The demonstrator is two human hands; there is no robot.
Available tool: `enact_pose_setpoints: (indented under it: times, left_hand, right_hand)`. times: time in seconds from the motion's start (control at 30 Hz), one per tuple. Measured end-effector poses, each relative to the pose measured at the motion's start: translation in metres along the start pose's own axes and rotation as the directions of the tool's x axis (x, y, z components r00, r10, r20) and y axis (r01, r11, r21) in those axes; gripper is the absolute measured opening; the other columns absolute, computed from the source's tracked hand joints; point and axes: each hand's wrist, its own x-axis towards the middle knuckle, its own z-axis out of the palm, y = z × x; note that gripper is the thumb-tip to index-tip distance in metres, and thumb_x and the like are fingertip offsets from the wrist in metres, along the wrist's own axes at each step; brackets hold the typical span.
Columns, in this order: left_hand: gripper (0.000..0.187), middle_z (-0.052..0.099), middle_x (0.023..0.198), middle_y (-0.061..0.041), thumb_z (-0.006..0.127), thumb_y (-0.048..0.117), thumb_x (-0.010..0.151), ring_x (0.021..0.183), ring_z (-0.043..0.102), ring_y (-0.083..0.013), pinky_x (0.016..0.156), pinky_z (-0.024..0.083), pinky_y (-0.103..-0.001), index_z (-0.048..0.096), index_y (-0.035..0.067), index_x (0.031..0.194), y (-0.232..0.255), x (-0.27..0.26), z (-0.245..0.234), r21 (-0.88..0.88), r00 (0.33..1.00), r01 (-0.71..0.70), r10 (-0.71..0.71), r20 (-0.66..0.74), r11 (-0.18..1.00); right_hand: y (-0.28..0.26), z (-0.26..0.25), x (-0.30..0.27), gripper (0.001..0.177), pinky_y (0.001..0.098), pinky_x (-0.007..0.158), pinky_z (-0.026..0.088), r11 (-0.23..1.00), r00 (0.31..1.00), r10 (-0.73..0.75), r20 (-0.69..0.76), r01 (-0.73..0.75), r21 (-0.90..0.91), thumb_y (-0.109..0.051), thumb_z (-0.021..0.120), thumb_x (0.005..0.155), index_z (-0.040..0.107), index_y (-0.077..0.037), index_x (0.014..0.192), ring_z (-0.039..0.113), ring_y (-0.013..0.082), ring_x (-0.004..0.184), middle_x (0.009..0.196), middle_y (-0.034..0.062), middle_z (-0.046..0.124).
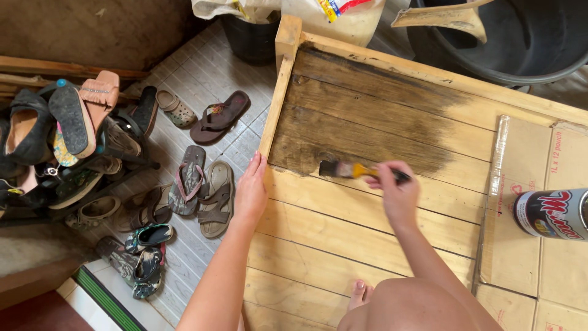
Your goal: The person applies dark wood stain to a light-colored wooden surface using a paintbrush. They repeatedly dip the brush into a can of stain and spread it across the planks, gradually darkening the wood.
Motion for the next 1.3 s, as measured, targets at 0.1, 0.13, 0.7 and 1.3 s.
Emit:
enact_pose_setpoints:
  times: [0.1,0.13,0.7,1.3]
  left_hand:
    - [0.070,0.038,0.162,-0.014,0.051,-0.017,0.080,0.146,0.040,-0.0292,0.111,0.042,-0.042,0.050,0.004,0.147,0.004,0.002,0.002,0.005,0.999,0.039,-0.039,0.001,0.999]
    - [0.070,0.038,0.162,-0.013,0.051,-0.017,0.080,0.146,0.040,-0.0287,0.111,0.042,-0.041,0.050,0.004,0.147,0.004,0.001,0.001,0.000,0.998,0.054,-0.054,0.015,0.999]
    - [0.069,0.037,0.162,-0.015,0.049,-0.018,0.081,0.146,0.041,-0.0311,0.117,0.039,-0.038,0.051,0.003,0.147,0.009,0.002,0.001,0.022,0.998,0.055,-0.054,-0.007,0.998]
    - [0.065,0.036,0.162,-0.018,0.050,-0.013,0.085,0.145,0.041,-0.0312,0.114,0.040,-0.038,0.048,0.002,0.148,0.003,0.004,0.006,0.083,0.998,0.035,-0.039,0.044,0.996]
  right_hand:
    - [-0.001,0.012,0.003,0.017,0.0280,0.067,0.063,0.995,0.997,0.030,0.068,-0.036,0.091,-0.016,0.063,0.103,0.062,0.001,0.106,0.076,0.0199,0.079,0.096,0.0129,0.071]
    - [-0.003,0.016,0.002,0.017,0.0280,0.067,0.063,0.997,0.997,0.037,0.071,-0.041,0.064,-0.016,0.063,0.103,0.062,0.001,0.106,0.076,0.0200,0.079,0.096,0.0130,0.071]
    - [-0.022,0.032,-0.011,0.016,0.0278,0.069,0.065,0.985,0.999,-0.036,-0.011,0.033,-0.171,-0.015,0.062,0.105,0.061,0.001,0.103,0.078,0.0213,0.081,0.091,0.0140,0.072]
    - [-0.025,0.021,-0.009,0.016,0.0272,0.066,0.063,0.976,0.995,0.007,0.104,0.016,-0.219,-0.015,0.065,0.102,0.064,0.000,0.103,0.077,0.0198,0.080,0.089,0.0125,0.071]
